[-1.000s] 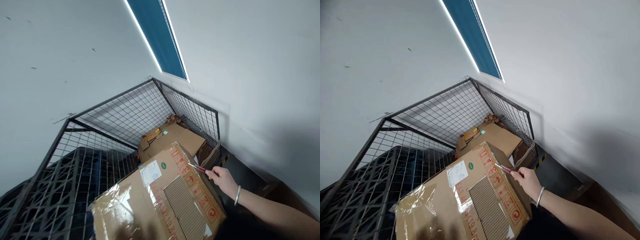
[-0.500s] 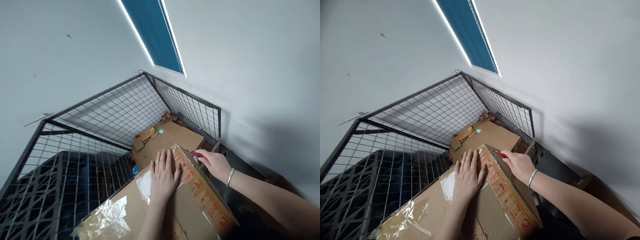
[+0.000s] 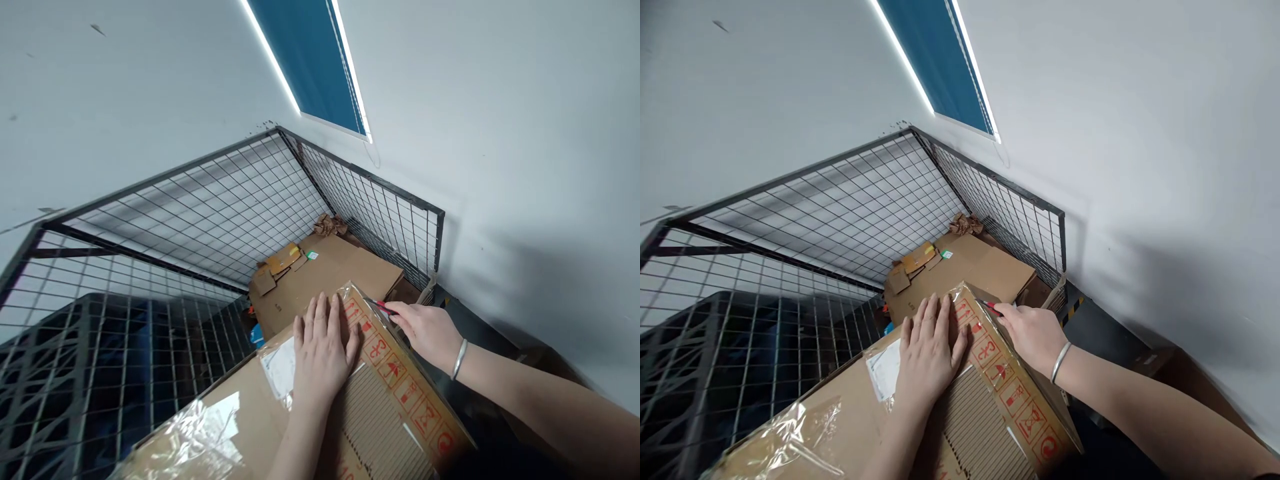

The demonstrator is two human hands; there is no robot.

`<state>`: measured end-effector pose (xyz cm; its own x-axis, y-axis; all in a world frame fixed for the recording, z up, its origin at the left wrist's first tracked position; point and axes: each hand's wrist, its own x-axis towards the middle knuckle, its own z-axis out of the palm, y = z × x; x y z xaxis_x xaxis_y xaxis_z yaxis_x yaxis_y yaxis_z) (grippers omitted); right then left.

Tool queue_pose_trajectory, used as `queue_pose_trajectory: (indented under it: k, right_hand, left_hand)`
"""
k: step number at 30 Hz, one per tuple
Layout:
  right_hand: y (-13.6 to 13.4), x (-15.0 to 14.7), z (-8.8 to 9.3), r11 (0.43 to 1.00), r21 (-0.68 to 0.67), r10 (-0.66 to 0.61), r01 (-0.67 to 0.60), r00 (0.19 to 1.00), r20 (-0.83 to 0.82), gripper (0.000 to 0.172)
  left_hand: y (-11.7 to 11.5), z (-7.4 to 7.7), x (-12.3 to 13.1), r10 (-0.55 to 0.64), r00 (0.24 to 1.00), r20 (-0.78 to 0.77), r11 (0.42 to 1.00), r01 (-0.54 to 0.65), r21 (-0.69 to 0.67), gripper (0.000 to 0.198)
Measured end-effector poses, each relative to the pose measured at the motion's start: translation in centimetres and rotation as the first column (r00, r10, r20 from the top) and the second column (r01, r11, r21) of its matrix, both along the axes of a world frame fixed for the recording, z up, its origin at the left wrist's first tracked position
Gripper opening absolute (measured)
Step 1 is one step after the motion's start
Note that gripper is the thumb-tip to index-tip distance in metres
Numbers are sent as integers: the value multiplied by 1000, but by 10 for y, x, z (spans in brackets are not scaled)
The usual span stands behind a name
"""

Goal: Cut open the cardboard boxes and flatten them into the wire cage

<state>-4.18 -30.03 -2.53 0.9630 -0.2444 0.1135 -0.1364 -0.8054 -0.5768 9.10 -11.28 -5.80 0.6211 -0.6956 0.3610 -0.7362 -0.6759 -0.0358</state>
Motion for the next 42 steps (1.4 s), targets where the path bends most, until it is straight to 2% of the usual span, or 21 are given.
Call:
queue_pose_trajectory:
  k: [5,13,20,32,35,37,42]
  right_hand:
    - [6,-1,2,993,-117,-12,9,1000,-20,38]
    - [10,0,5,988,-154,-22,14,998,-55,36]
    - [20,1,17,939,-338,9,-55,991,-137,39]
    - [25,0,13,954,-298,-14,-32,989,-149,42]
    - [25,3,18,957,-289,-18,-30,987,-163,40]
    - [27,5,25,943,-329,-7,-58,981,-192,40]
    - [36,2,39,893,-418,57,-165,965,-257,52]
  left_hand:
    - [0,0,0,-4,1000,2,1000,4,-7,68]
    - [2,-2,0,0,1000,-10,1000,0,-21,68]
    - [2,-2,1,-22,1000,-9,999,22,-36,67]
    - [5,-3,2,-20,1000,-22,999,19,-33,66]
    - [5,-3,3,-14,1000,-25,999,13,-36,67]
    - [5,-3,3,-16,1000,-25,999,15,-36,67]
    - [4,-2,0,-19,999,-29,999,18,-36,67]
